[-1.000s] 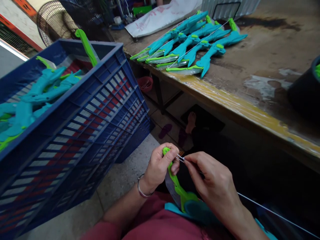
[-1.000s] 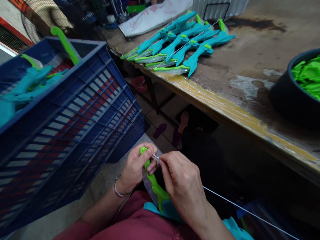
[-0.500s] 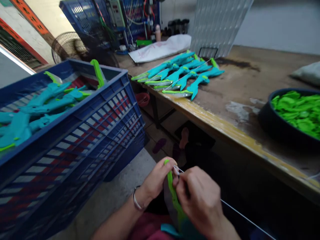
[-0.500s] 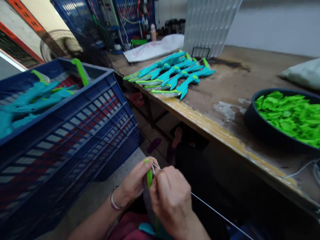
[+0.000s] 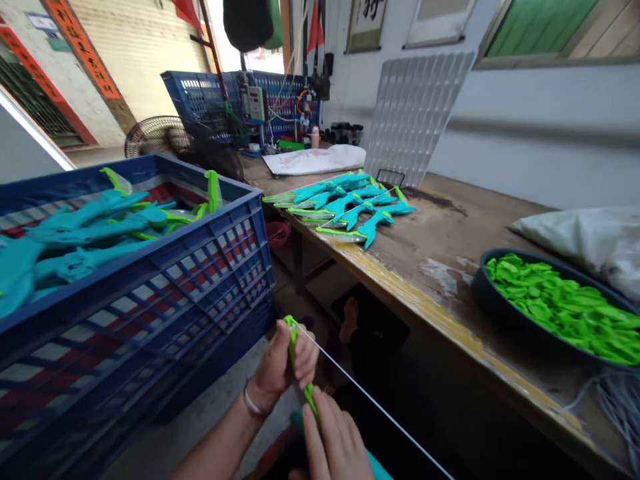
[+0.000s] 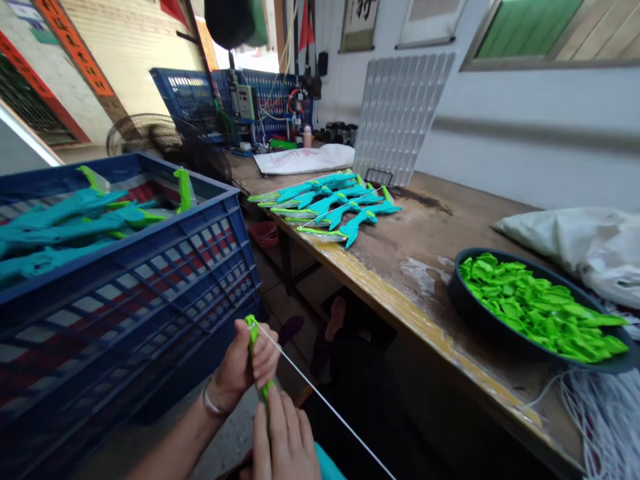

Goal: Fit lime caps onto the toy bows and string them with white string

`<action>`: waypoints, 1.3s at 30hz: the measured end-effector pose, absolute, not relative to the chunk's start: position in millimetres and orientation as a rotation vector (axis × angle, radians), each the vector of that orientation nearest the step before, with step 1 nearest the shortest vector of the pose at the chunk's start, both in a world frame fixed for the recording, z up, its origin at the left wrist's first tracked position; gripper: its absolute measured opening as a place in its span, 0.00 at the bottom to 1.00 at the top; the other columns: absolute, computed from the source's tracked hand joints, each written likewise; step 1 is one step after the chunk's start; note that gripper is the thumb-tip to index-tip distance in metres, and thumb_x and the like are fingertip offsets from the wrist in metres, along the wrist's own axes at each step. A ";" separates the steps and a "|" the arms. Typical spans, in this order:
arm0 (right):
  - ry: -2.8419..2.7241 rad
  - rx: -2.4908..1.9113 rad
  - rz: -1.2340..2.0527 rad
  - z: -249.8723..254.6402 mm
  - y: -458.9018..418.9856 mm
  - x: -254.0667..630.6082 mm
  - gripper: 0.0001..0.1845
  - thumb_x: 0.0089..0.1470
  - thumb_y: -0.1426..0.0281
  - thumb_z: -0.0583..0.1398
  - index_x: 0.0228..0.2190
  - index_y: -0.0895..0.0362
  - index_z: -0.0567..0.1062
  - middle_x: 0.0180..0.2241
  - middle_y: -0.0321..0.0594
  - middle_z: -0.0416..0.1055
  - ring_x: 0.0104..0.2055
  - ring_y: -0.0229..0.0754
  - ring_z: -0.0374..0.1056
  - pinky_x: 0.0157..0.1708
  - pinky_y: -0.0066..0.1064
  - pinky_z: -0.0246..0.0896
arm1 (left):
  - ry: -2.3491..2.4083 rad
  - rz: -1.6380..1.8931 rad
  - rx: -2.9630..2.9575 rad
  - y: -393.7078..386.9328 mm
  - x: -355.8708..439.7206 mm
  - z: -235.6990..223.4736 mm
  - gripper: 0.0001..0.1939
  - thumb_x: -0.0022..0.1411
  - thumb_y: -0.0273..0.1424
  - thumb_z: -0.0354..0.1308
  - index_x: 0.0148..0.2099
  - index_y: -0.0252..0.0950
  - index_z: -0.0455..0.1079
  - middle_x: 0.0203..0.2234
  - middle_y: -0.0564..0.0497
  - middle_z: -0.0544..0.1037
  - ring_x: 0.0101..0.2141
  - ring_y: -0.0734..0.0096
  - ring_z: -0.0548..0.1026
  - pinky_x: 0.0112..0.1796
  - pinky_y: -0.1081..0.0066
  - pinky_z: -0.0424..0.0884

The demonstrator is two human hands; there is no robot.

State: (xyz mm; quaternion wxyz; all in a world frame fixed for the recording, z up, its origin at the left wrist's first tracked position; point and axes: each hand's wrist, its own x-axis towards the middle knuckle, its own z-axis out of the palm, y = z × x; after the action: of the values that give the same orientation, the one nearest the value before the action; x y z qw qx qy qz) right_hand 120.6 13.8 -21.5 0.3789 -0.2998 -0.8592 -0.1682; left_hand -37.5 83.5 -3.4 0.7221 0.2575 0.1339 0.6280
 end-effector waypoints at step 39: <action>-2.468 -1.102 -0.681 -57.2 285.5 247.2 0.27 0.65 0.67 0.56 0.61 0.67 0.65 0.62 0.59 0.67 0.64 0.58 0.62 0.61 0.49 0.57 | 1.091 1.771 0.326 445.9 -110.9 81.3 0.15 0.70 0.34 0.60 0.56 0.33 0.71 0.48 0.44 0.77 0.43 0.64 0.78 0.42 0.61 0.79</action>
State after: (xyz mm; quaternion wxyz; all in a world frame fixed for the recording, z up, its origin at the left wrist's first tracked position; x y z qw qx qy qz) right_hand 247.2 285.5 -57.2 0.1765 -0.3891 -0.8716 -0.2404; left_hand -110.9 445.9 81.3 0.4952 0.1345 0.4500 0.7309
